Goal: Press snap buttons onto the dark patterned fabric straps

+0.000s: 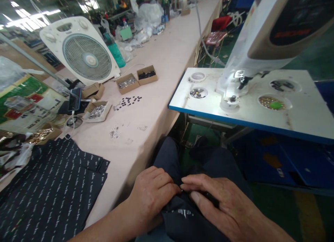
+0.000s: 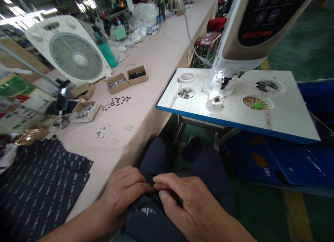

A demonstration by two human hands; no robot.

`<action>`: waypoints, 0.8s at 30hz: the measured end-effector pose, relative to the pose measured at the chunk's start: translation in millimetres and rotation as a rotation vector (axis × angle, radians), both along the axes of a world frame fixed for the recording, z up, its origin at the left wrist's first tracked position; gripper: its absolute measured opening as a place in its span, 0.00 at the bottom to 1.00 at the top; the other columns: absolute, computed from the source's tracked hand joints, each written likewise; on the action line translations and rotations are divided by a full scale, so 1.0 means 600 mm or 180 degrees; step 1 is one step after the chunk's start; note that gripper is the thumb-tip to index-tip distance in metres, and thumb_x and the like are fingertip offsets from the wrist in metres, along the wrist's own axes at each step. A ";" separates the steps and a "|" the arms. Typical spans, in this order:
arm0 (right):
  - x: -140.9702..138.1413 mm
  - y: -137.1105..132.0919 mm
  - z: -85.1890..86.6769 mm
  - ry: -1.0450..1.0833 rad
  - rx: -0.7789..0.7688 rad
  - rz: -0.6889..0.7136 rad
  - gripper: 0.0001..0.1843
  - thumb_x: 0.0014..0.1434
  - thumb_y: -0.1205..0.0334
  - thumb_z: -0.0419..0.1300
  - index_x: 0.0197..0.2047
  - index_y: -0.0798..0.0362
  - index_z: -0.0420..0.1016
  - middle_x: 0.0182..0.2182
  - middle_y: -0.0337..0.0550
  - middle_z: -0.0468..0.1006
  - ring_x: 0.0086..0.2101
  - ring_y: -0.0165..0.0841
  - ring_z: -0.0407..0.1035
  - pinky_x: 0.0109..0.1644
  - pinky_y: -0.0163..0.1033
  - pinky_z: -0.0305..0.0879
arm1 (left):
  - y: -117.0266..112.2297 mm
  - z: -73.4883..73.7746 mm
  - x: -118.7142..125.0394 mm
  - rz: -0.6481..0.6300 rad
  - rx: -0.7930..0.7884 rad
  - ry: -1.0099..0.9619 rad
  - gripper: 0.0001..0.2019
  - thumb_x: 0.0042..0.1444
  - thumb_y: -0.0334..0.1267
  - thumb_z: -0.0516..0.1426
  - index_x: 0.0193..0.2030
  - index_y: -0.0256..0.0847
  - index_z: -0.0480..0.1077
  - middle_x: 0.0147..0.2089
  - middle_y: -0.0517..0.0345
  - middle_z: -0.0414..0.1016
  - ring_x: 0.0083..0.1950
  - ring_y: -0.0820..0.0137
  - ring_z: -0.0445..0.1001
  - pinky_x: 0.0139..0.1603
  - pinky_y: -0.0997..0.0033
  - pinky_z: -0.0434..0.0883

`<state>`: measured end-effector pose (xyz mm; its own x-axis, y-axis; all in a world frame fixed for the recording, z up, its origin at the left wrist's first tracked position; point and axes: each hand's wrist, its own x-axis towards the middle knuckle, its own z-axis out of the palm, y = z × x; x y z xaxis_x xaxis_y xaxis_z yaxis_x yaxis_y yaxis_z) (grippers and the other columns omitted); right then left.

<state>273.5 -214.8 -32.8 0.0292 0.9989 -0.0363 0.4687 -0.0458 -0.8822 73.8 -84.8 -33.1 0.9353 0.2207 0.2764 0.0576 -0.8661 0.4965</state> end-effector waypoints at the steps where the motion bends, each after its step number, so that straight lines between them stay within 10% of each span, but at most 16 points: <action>1: 0.006 -0.002 0.007 0.0113 -0.0105 -0.0022 0.17 0.66 0.59 0.56 0.56 0.40 0.76 0.47 0.40 0.84 0.45 0.39 0.79 0.49 0.41 0.73 | 0.001 0.000 0.001 0.0070 -0.0109 0.0065 0.07 0.62 0.32 0.53 0.43 0.39 0.73 0.35 0.55 0.75 0.36 0.66 0.71 0.36 0.65 0.61; 9: 0.018 0.002 0.024 0.0163 -0.0815 0.0377 0.55 0.34 0.56 0.79 0.67 0.39 0.67 0.57 0.44 0.77 0.53 0.49 0.73 0.56 0.44 0.71 | 0.009 0.002 0.017 0.0425 -0.1155 0.0617 0.07 0.49 0.25 0.61 0.35 0.40 0.74 0.32 0.62 0.75 0.34 0.73 0.73 0.35 0.72 0.62; 16: -0.028 0.029 -0.020 0.0055 -0.0597 -0.0009 0.32 0.55 0.69 0.60 0.64 0.45 0.69 0.51 0.42 0.82 0.48 0.38 0.78 0.52 0.40 0.71 | 0.018 0.004 0.030 0.0730 -0.1432 0.1264 0.03 0.49 0.29 0.61 0.31 0.39 0.75 0.31 0.60 0.77 0.33 0.71 0.74 0.33 0.75 0.62; 24: -0.012 0.047 -0.024 0.0489 -0.0636 -0.0066 0.28 0.53 0.72 0.59 0.57 0.46 0.74 0.47 0.38 0.83 0.46 0.36 0.78 0.48 0.37 0.71 | 0.032 -0.007 0.030 0.0705 -0.2595 0.1754 0.10 0.50 0.43 0.66 0.33 0.36 0.78 0.29 0.62 0.76 0.31 0.73 0.71 0.30 0.77 0.61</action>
<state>266.2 -186.5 -47.3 0.0285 0.9707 -0.2386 0.3269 -0.2346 -0.9155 92.0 -65.5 -37.4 0.8023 0.3339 -0.4948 0.5761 -0.2161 0.7883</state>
